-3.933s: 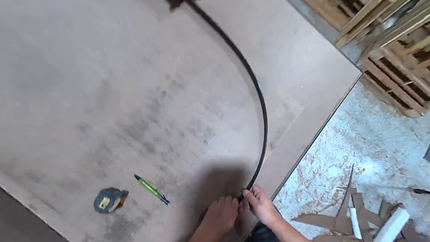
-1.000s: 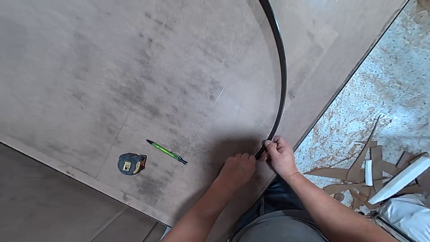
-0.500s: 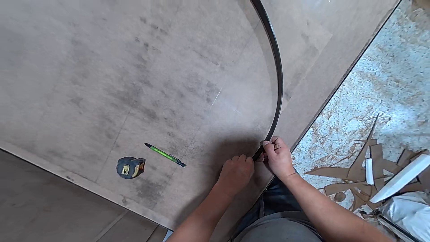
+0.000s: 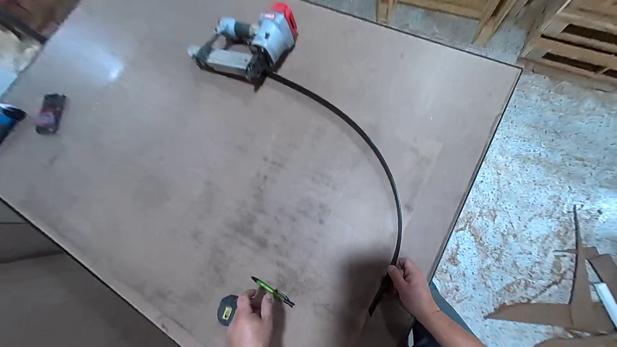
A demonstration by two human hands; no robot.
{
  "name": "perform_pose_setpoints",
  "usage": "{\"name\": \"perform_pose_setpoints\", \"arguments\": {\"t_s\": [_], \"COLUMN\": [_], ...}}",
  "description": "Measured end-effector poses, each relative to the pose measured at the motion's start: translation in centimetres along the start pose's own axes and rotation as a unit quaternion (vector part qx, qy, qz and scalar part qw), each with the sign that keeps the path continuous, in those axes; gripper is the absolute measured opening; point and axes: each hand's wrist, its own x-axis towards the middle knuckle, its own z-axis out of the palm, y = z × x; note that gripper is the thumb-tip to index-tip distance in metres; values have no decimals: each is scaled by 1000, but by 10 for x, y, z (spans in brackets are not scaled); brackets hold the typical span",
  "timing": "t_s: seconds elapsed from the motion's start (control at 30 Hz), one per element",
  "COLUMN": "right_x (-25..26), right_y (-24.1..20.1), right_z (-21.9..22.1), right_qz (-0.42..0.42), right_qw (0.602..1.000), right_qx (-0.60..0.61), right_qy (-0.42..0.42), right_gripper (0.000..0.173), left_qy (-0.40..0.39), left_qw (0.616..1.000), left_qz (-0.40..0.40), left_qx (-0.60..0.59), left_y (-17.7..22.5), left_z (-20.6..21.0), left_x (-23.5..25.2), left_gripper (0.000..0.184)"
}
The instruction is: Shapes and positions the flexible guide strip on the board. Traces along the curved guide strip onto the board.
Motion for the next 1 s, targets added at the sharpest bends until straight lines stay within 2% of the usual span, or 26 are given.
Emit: {"name": "perform_pose_setpoints", "arguments": {"t_s": [0.13, 0.23, 0.53, 1.0], "right_x": [-1, -2, -4, -2], "right_y": [1, 3, 2, 2], "right_z": [0, 1, 2, 3], "right_qz": [-1, -15, -21, -24], "right_qw": [1000, 1000, 999, 999], "right_qx": [-1, 5, 30, -26], "right_qy": [1, 7, 17, 33], "right_gripper": [28, 26, 25, 28], "left_qy": [-28, -45, 22, 36], "left_qw": [994, 991, 995, 997], "left_qz": [-101, -119, -33, -12], "left_qx": [17, 28, 87, 70], "left_y": [-2, 5, -8, -12], "left_z": [10, 31, 61, 62], "left_x": [8, 4, 0, 1], "left_gripper": [75, 82, 56, 56]}}
